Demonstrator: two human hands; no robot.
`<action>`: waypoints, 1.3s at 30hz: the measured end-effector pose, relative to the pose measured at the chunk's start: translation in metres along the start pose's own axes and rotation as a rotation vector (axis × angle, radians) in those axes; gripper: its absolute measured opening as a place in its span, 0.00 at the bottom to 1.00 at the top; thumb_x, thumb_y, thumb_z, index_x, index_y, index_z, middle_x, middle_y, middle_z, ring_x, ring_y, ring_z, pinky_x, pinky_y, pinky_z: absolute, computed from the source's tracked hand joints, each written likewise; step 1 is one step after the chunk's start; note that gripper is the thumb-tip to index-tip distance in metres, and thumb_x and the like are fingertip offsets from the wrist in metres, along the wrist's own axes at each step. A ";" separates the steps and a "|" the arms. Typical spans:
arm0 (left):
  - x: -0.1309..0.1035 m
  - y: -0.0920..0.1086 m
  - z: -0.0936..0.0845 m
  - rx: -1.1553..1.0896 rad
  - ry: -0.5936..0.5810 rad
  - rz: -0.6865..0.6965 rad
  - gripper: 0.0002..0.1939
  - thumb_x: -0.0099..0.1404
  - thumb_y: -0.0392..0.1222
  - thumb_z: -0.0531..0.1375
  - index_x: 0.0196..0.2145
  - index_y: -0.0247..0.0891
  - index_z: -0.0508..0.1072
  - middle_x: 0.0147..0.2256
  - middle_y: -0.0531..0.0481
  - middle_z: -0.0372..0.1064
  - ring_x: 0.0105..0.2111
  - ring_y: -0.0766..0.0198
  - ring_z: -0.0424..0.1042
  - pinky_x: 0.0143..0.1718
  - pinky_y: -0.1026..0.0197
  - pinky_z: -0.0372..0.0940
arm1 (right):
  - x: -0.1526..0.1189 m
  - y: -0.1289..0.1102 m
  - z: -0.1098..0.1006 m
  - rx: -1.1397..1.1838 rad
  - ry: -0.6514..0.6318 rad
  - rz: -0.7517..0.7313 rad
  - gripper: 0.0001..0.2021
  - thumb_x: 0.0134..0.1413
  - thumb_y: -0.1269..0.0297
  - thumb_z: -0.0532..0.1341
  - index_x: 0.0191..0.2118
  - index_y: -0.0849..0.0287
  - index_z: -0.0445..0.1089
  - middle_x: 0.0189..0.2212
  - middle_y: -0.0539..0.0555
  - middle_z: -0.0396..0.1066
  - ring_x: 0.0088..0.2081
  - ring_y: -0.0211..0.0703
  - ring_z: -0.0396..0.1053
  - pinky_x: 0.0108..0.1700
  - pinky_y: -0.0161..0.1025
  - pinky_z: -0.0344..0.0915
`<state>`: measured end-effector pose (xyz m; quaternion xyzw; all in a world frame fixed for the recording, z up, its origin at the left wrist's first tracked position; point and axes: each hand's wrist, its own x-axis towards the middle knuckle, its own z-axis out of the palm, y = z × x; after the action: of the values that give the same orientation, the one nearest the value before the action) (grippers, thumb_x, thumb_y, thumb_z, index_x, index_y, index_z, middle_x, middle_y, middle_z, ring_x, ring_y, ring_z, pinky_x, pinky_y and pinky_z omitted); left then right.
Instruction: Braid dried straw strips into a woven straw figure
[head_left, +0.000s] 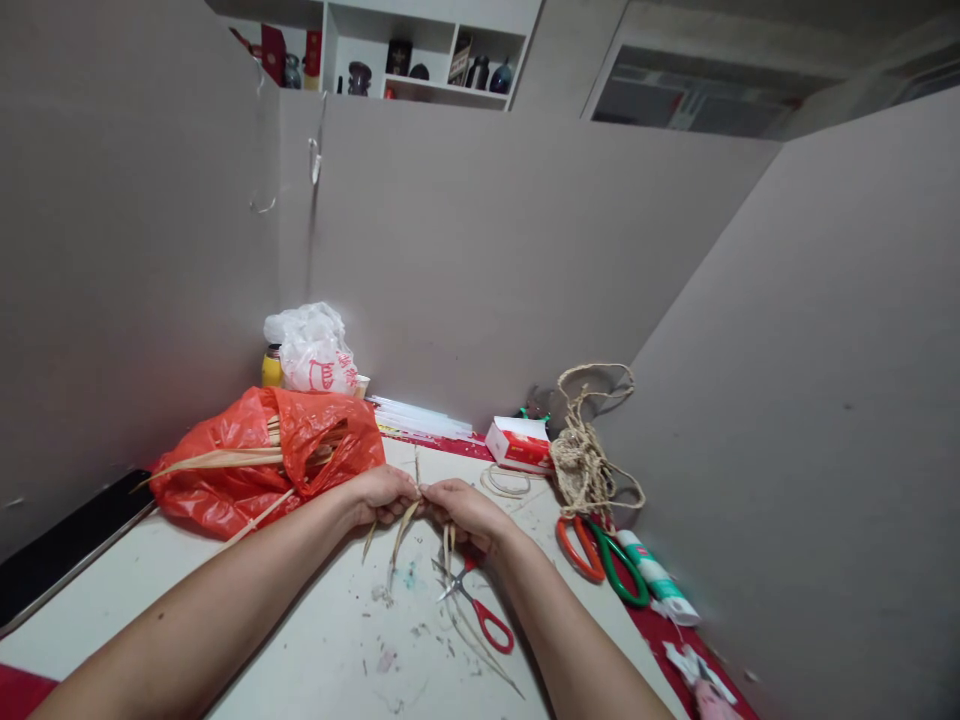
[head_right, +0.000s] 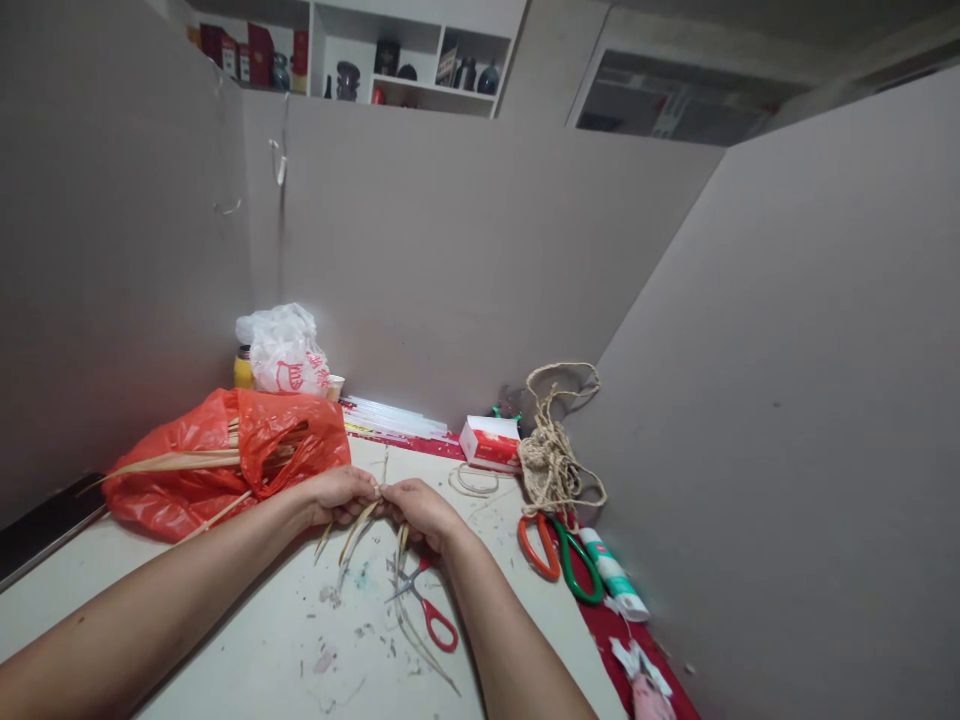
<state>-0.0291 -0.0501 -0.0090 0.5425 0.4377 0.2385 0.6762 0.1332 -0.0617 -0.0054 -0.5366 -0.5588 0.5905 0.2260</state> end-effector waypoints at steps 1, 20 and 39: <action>-0.001 0.000 0.000 0.028 0.009 0.006 0.11 0.44 0.43 0.60 0.21 0.38 0.58 0.15 0.62 0.49 0.13 0.77 0.42 0.16 0.67 0.36 | 0.000 0.000 -0.002 -0.003 -0.007 0.014 0.14 0.54 0.60 0.53 0.23 0.63 0.64 0.10 0.41 0.49 0.10 0.26 0.41 0.12 0.29 0.38; -0.013 -0.001 0.023 0.308 0.055 0.042 0.07 0.55 0.35 0.50 0.29 0.34 0.67 0.17 0.52 0.67 0.10 0.69 0.59 0.14 0.67 0.53 | 0.003 0.002 0.010 0.062 0.158 0.001 0.06 0.43 0.68 0.54 0.20 0.61 0.61 0.09 0.41 0.48 0.10 0.26 0.40 0.12 0.30 0.37; -0.011 0.011 -0.008 0.254 0.023 -0.118 0.04 0.54 0.34 0.55 0.24 0.31 0.67 0.19 0.46 0.69 0.17 0.65 0.69 0.18 0.65 0.62 | -0.001 0.002 -0.006 0.146 -0.023 0.049 0.07 0.40 0.66 0.59 0.20 0.61 0.60 0.09 0.40 0.48 0.10 0.24 0.39 0.14 0.28 0.34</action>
<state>-0.0400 -0.0514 0.0053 0.5943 0.5032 0.1475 0.6098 0.1393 -0.0601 -0.0056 -0.5253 -0.5034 0.6414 0.2434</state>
